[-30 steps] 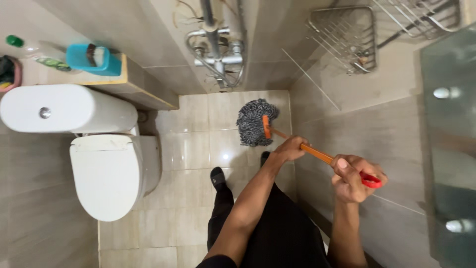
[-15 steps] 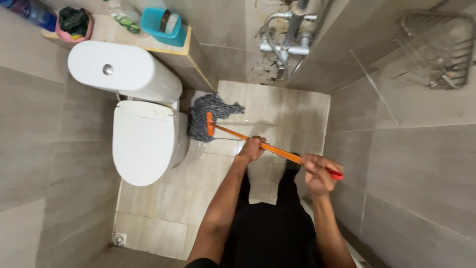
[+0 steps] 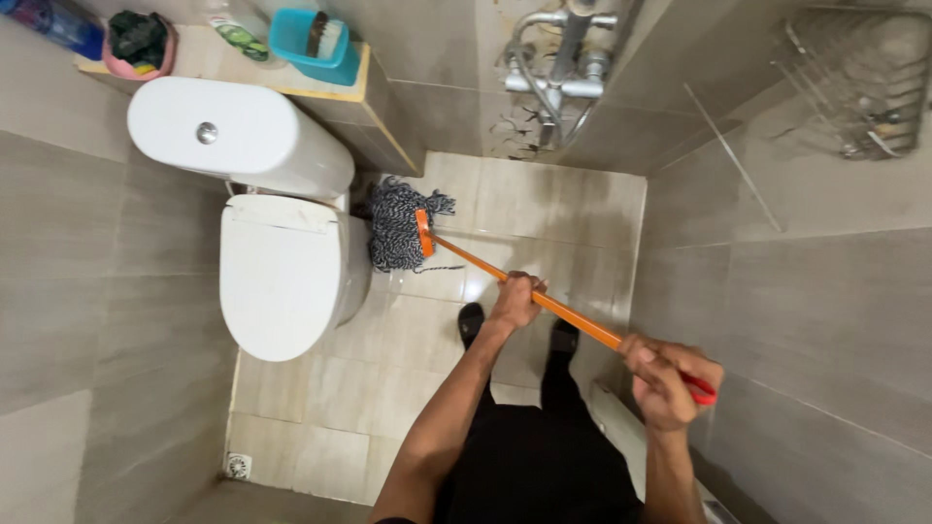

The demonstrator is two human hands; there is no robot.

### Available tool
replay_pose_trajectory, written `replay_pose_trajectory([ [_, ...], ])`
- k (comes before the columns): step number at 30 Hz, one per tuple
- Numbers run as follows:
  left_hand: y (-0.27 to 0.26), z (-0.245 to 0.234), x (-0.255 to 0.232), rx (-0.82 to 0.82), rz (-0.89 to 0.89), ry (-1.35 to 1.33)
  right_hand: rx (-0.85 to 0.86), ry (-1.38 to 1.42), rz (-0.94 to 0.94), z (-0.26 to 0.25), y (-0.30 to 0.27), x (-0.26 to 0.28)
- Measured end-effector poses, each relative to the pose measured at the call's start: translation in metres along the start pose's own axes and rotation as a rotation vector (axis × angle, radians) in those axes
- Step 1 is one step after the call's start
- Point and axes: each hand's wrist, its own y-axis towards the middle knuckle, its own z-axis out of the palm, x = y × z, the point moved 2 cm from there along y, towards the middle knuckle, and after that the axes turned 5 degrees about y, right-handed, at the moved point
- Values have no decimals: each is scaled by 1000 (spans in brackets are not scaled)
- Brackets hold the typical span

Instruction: The person mops the bathroom floor with a mop, moving it across the tiles and around the base of a toilet, then reaches into the space behind the toilet.

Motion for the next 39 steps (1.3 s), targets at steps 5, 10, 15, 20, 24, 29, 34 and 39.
replay_pose_trajectory([
  [5, 19, 61, -78, -106, 337, -53, -11, -60, -100, -50, 17, 67],
  [10, 35, 138, -165, 84, 388, -183, -112, -334, -86, -74, 21, 136],
  [15, 45, 215, -235, 238, 409, -399, -159, -617, -110, -89, 29, 174],
  [20, 60, 246, -270, 411, 375, -391, -197, -739, -265, -112, 32, 179],
  [24, 63, 238, -276, 400, 487, -284, -149, -599, -342, -134, 25, 175],
  [29, 63, 212, -264, 422, 464, -209, -226, -448, -334, -148, 31, 170],
  [34, 55, 182, -227, 384, 415, -167, -210, -252, -177, -158, 21, 153],
  [39, 50, 151, -155, 282, 367, 4, -234, 13, -83, -178, 3, 93],
])
